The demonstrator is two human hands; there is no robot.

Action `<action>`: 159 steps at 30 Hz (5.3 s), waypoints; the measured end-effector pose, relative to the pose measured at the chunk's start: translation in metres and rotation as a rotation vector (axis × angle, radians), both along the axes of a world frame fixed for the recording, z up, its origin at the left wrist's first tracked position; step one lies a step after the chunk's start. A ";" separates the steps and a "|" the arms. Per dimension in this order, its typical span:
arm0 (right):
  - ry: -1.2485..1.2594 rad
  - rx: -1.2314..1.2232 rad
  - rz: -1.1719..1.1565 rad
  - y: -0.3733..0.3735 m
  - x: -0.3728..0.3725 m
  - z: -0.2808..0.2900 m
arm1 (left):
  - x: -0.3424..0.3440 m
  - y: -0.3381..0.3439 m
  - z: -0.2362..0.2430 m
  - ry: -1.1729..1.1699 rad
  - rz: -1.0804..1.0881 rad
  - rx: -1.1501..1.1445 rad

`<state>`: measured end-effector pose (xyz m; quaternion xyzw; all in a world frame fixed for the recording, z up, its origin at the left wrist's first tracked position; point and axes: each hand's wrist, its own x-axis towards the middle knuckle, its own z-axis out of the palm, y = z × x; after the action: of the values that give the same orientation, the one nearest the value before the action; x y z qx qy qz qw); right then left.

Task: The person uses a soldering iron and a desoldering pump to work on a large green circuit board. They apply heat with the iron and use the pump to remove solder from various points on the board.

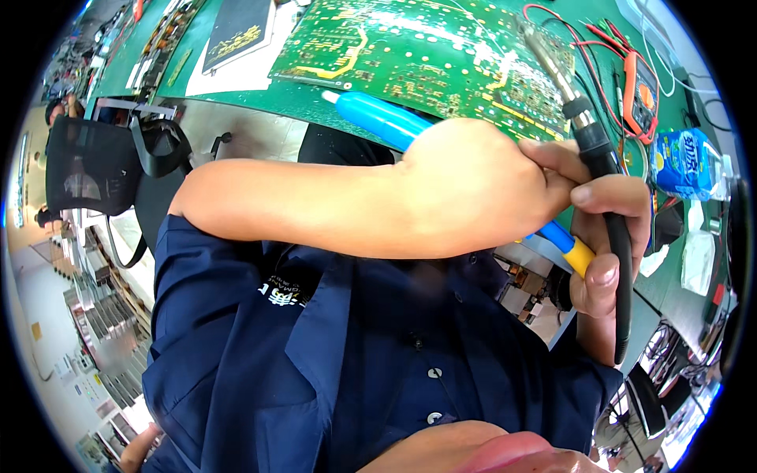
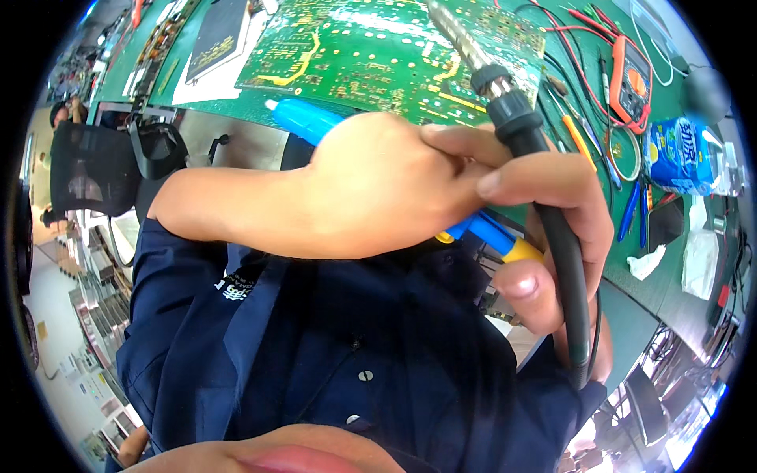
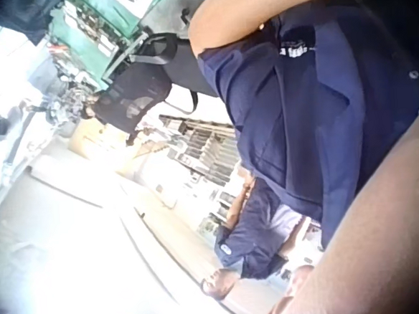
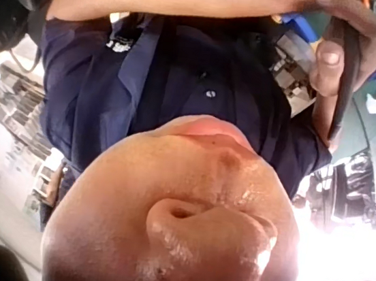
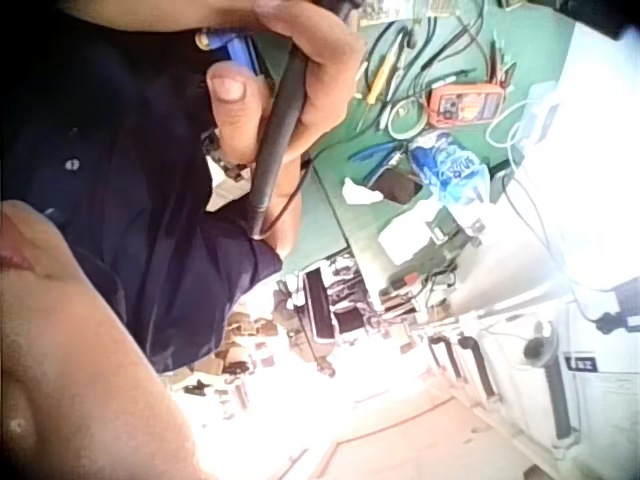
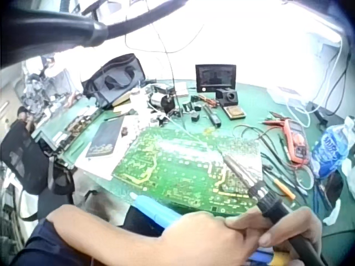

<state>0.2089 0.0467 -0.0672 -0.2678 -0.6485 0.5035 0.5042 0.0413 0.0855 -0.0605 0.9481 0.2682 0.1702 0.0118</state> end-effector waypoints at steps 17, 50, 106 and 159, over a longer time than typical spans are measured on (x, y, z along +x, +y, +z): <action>-0.280 0.220 -0.159 -0.009 -0.006 -0.010 | -0.006 -0.002 -0.003 -0.104 -0.174 -0.055; -0.388 0.237 -0.662 0.048 0.075 0.003 | -0.081 0.094 0.008 -0.252 0.315 -0.206; -0.538 -0.018 -0.565 0.063 0.093 -0.022 | -0.001 0.116 -0.056 -0.360 0.000 -0.197; -0.664 -0.011 -0.718 0.060 0.076 -0.018 | -0.001 0.113 -0.058 -0.352 -0.002 -0.199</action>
<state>0.2849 0.1063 -0.0850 -0.6234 -0.6383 0.1885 0.4104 0.0401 0.1984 -0.1184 0.8982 0.2764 0.3061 0.1525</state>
